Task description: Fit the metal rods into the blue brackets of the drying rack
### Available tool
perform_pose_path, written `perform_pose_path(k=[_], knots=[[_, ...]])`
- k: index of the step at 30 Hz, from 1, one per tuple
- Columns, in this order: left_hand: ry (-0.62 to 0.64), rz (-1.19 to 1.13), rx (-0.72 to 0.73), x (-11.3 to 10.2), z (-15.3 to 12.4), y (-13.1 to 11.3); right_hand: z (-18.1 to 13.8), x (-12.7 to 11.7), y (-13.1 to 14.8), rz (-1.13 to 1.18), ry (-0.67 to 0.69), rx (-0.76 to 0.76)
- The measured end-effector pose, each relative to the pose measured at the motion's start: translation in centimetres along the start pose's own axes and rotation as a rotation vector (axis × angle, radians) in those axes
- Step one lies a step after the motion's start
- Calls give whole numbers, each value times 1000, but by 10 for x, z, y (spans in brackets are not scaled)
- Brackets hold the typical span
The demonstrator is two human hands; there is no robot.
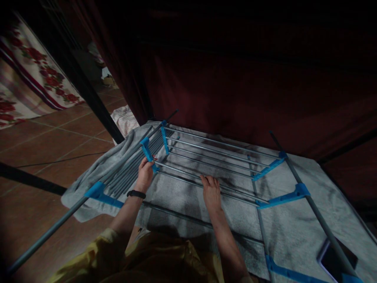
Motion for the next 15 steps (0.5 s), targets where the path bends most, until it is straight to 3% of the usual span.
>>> perform_pose_path(k=[8, 15], knots=[[16, -26, -5, 3, 2, -1, 6, -10, 16, -14, 85, 8], [35, -42, -17, 2, 2, 0, 46, -16, 89, 5, 204, -143]])
Point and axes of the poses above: each hand's wrist, its own z-axis towards the middle knuckle, its own x-axis out of the palm, y = z × x, the point moved 2 cm from there along z, towards the middle knuckle, and after that the axes turned 12 degrees about y, right-handed, at the moved point
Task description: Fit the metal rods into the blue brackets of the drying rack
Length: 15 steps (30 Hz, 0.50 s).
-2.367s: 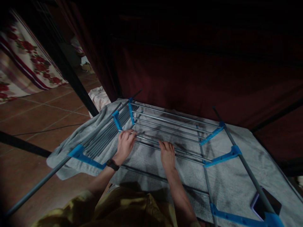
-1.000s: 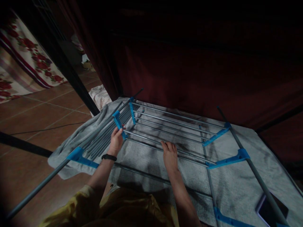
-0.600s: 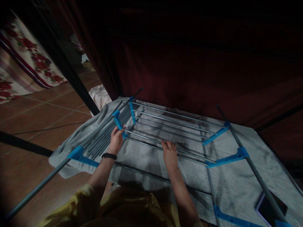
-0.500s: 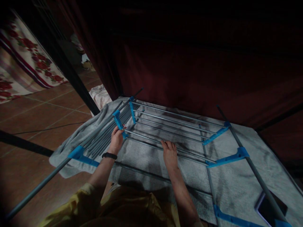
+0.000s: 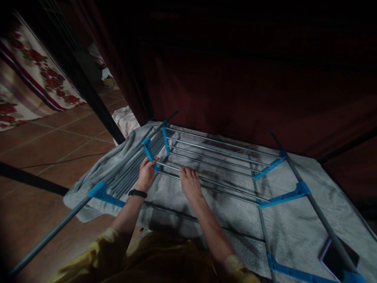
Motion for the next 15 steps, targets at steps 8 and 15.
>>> perform_pose_path(k=[8, 15], knots=[[13, -29, 2, 2, -3, -1, 59, -12, 57, -3, 121, -114], [18, -110, -25, -2, -3, 2, 60, -20, 57, 35, 182, -117]])
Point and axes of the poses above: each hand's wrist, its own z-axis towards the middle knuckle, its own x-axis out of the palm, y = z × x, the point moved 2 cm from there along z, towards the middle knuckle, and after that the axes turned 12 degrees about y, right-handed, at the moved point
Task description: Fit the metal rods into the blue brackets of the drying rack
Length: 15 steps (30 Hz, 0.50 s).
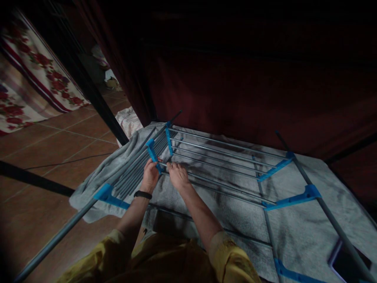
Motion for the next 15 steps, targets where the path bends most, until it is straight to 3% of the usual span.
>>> perform_pose_path(k=[15], knots=[[-17, 16, -31, -3, 0, 0, 12, 5, 3, -29, 44, 4]])
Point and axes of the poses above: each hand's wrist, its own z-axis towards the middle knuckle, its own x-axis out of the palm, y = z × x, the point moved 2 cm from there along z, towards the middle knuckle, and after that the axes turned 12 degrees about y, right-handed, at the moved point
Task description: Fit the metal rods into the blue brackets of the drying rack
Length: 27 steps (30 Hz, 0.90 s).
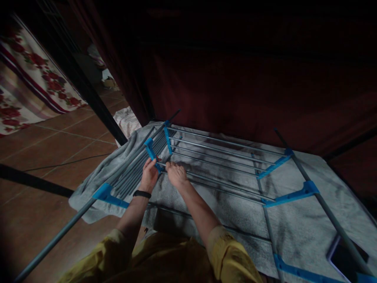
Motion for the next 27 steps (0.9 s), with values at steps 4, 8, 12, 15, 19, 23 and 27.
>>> perform_pose_path(k=[4, 8, 12, 15, 19, 23, 27], knots=[[-25, 15, -6, 0, -1, 1, 3, 6, -2, -1, 57, 10], [-19, -12, -24, 0, -2, 2, 3, 9, -3, 4, 54, 10], [-30, -34, -8, 0, 0, 0, 3, 8, -3, 0, 61, 4], [-15, -17, -12, 2, 1, -1, 3, 8, -4, -5, 65, -3], [-31, -28, -5, 2, 3, -1, 3, 7, -6, 6, 55, -17], [-24, -1, 2, 3, 3, -1, 5, 6, -7, 11, 69, -30], [-6, 23, 6, 3, 3, -1, 7, 5, -5, 19, 63, -5]])
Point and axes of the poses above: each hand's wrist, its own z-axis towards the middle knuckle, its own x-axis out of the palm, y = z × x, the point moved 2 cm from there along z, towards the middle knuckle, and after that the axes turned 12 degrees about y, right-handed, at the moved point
